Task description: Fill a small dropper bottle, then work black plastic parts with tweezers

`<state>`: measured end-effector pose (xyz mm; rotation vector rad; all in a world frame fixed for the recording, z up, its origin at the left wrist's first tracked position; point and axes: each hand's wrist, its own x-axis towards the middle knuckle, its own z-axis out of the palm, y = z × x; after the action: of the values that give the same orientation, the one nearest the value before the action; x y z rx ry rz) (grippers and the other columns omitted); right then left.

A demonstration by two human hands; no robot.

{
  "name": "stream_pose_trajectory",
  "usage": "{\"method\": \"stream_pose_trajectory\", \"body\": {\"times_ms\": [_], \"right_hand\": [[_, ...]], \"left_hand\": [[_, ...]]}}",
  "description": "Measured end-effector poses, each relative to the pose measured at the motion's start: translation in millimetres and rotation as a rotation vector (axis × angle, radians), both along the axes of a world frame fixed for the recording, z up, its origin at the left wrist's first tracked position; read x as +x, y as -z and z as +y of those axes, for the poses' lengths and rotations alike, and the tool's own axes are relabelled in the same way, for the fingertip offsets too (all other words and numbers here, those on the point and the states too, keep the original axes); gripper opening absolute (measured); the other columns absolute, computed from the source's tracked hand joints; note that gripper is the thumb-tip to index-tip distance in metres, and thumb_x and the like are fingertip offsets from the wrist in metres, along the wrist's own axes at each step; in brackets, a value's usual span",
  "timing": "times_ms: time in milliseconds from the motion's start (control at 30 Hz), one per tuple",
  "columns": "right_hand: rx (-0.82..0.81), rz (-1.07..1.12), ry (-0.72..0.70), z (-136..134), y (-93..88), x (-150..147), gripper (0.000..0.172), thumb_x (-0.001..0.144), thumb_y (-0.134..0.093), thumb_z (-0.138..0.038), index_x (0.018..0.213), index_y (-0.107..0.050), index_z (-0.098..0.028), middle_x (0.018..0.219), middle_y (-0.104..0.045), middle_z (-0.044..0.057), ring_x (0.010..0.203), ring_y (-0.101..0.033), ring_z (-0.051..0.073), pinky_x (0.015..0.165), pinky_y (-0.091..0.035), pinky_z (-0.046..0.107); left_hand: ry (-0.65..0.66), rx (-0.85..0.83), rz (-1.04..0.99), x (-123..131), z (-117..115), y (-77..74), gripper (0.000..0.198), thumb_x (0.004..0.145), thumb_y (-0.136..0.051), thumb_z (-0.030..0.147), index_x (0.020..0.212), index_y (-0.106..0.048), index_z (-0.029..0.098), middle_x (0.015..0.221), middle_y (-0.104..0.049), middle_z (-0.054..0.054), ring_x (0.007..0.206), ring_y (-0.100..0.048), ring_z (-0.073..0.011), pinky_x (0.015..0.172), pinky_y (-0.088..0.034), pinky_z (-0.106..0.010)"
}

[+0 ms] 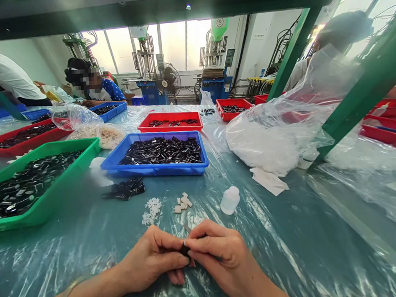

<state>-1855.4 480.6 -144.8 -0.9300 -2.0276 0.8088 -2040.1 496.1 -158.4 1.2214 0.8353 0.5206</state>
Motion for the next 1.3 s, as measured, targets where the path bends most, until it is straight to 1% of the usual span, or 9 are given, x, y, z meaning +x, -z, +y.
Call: {"method": "stream_pose_trajectory", "body": {"times_ms": [267,367,433,500,633,800,1100,1200,1300], "right_hand": [[-0.020,-0.004,0.000,-1,0.1,-3,0.022,0.090,-0.051,-0.020,0.080,-0.071,-0.024,0.078,-0.062,0.003,0.067,-0.060,0.014,0.057,-0.047,0.021],[-0.018,0.072,0.037,0,8.7,-2,0.023,0.088,-0.053,-0.019,0.104,-0.066,-0.031,0.089,-0.062,0.002,0.075,-0.061,0.014,0.066,-0.049,0.021],[-0.002,0.111,0.090,0,14.7,-2,0.039,0.088,-0.055,-0.019,0.123,-0.053,-0.036,0.100,-0.062,0.001,0.079,-0.061,0.014,0.072,-0.051,0.023],[-0.001,0.074,0.122,1,16.8,-5,0.041,0.088,-0.054,-0.020,0.126,-0.049,-0.033,0.102,-0.062,0.001,0.076,-0.061,0.014,0.071,-0.051,0.025],[-0.037,-0.189,0.060,8,8.9,-23,0.016,0.087,-0.049,-0.017,0.094,-0.064,-0.021,0.082,-0.062,0.003,0.067,-0.059,0.015,0.061,-0.049,0.025],[0.066,-0.427,-0.030,28,8.9,-53,0.021,0.082,-0.045,-0.005,0.085,-0.062,-0.018,0.082,-0.063,0.005,0.074,-0.061,0.018,0.065,-0.049,0.029],[0.144,-0.462,-0.029,56,38.6,-75,0.021,0.085,-0.038,-0.008,0.086,-0.056,-0.018,0.091,-0.062,0.011,0.087,-0.060,0.025,0.077,-0.050,0.043],[0.098,-0.436,-0.014,50,33.2,-67,0.019,0.086,-0.036,-0.011,0.084,-0.053,-0.019,0.091,-0.060,0.010,0.086,-0.058,0.024,0.078,-0.049,0.042],[0.002,-0.392,0.040,41,15.7,-48,0.018,0.090,-0.035,-0.019,0.077,-0.048,-0.020,0.078,-0.056,0.005,0.070,-0.055,0.019,0.065,-0.049,0.035]], "left_hand": [[-0.033,-0.083,-0.032,4,-2,1.3,0.019,0.065,-0.064,0.028,0.066,-0.067,0.010,0.047,-0.055,0.000,0.044,-0.056,-0.0088,0.048,-0.046,-0.017],[-0.078,-0.061,-0.088,-1,5,-9.4,0.023,0.065,-0.067,0.033,0.066,-0.066,0.010,0.048,-0.057,-0.001,0.045,-0.058,-0.0107,0.046,-0.046,-0.018],[-0.183,0.022,-0.127,-10,13,-21.8,0.025,0.067,-0.068,0.034,0.070,-0.068,0.009,0.055,-0.062,-0.004,0.048,-0.059,-0.0109,0.048,-0.047,-0.019],[-0.346,0.132,-0.156,-22,22,-34.0,0.026,0.069,-0.068,0.034,0.074,-0.070,0.009,0.066,-0.068,-0.007,0.052,-0.060,-0.0106,0.051,-0.048,-0.019],[-0.565,0.199,-0.195,-43,36,-45.6,0.023,0.069,-0.069,0.030,0.079,-0.070,0.010,0.080,-0.071,-0.009,0.056,-0.062,-0.0097,0.052,-0.049,-0.017],[-0.540,0.188,-0.206,-42,38,-42.4,0.023,0.066,-0.070,0.030,0.075,-0.070,0.009,0.075,-0.070,-0.009,0.056,-0.061,-0.0108,0.052,-0.049,-0.018],[-0.463,0.124,-0.213,-34,35,-32.3,0.028,0.059,-0.072,0.033,0.072,-0.070,0.009,0.065,-0.067,-0.006,0.055,-0.059,-0.0130,0.053,-0.048,-0.022],[-0.450,0.133,-0.202,-33,35,-33.7,0.027,0.061,-0.071,0.034,0.071,-0.070,0.008,0.064,-0.066,-0.006,0.055,-0.059,-0.0126,0.054,-0.048,-0.023],[-0.415,0.157,-0.188,-32,32,-35.8,0.027,0.064,-0.069,0.033,0.076,-0.070,0.009,0.064,-0.065,-0.005,0.054,-0.058,-0.0117,0.054,-0.049,-0.023]]}}
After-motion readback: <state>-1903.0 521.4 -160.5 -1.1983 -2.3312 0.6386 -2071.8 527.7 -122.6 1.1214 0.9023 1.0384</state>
